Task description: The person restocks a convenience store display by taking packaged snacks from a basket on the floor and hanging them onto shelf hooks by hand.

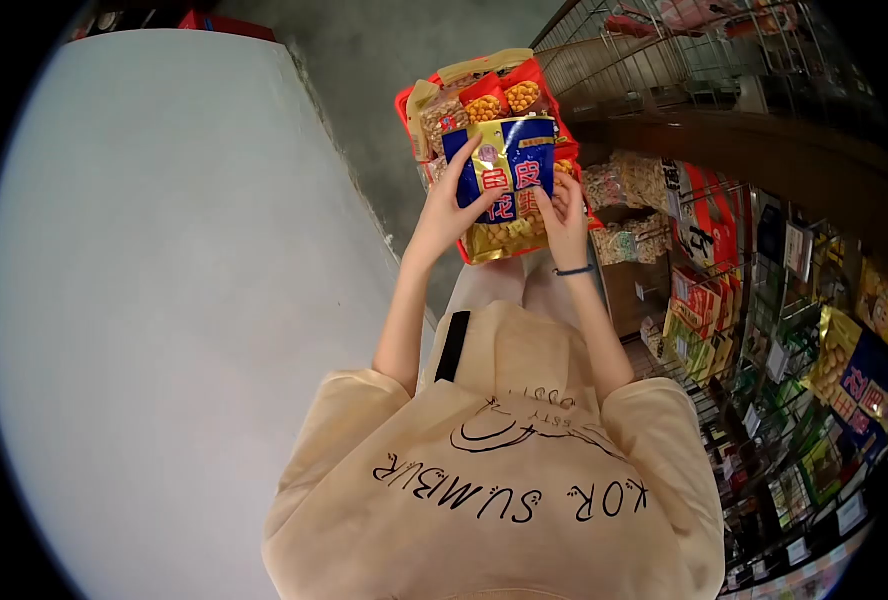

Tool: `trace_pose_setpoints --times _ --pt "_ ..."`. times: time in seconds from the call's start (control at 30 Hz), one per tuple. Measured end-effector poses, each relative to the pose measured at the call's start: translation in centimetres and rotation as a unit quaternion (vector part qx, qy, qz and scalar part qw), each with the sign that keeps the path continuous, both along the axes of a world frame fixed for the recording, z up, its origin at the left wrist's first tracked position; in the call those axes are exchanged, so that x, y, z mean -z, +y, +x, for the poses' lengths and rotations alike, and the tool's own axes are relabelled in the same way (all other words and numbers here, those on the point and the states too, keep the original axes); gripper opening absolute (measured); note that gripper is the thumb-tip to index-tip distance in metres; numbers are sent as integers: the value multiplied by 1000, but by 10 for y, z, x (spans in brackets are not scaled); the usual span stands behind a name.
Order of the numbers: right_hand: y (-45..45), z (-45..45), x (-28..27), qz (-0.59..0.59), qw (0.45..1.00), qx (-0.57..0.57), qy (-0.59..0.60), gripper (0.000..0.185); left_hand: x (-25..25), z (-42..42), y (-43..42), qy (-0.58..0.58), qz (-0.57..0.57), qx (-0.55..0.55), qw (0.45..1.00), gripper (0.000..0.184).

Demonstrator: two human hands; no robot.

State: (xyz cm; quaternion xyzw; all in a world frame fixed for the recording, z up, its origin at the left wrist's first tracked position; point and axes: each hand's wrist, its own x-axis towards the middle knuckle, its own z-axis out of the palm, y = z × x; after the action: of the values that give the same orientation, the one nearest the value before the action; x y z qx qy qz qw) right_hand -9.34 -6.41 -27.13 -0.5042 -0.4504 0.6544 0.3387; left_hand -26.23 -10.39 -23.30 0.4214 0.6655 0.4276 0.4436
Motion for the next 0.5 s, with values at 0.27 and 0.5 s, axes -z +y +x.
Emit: trace_pose_setpoints --times 0.27,0.5 --pt "-7 64 -105 287 932 -126 -184 61 -86 54 -11 -106 18 60 992 65" --pt "-31 120 -150 329 920 -81 -195 80 -132 98 -16 -36 78 160 983 68"
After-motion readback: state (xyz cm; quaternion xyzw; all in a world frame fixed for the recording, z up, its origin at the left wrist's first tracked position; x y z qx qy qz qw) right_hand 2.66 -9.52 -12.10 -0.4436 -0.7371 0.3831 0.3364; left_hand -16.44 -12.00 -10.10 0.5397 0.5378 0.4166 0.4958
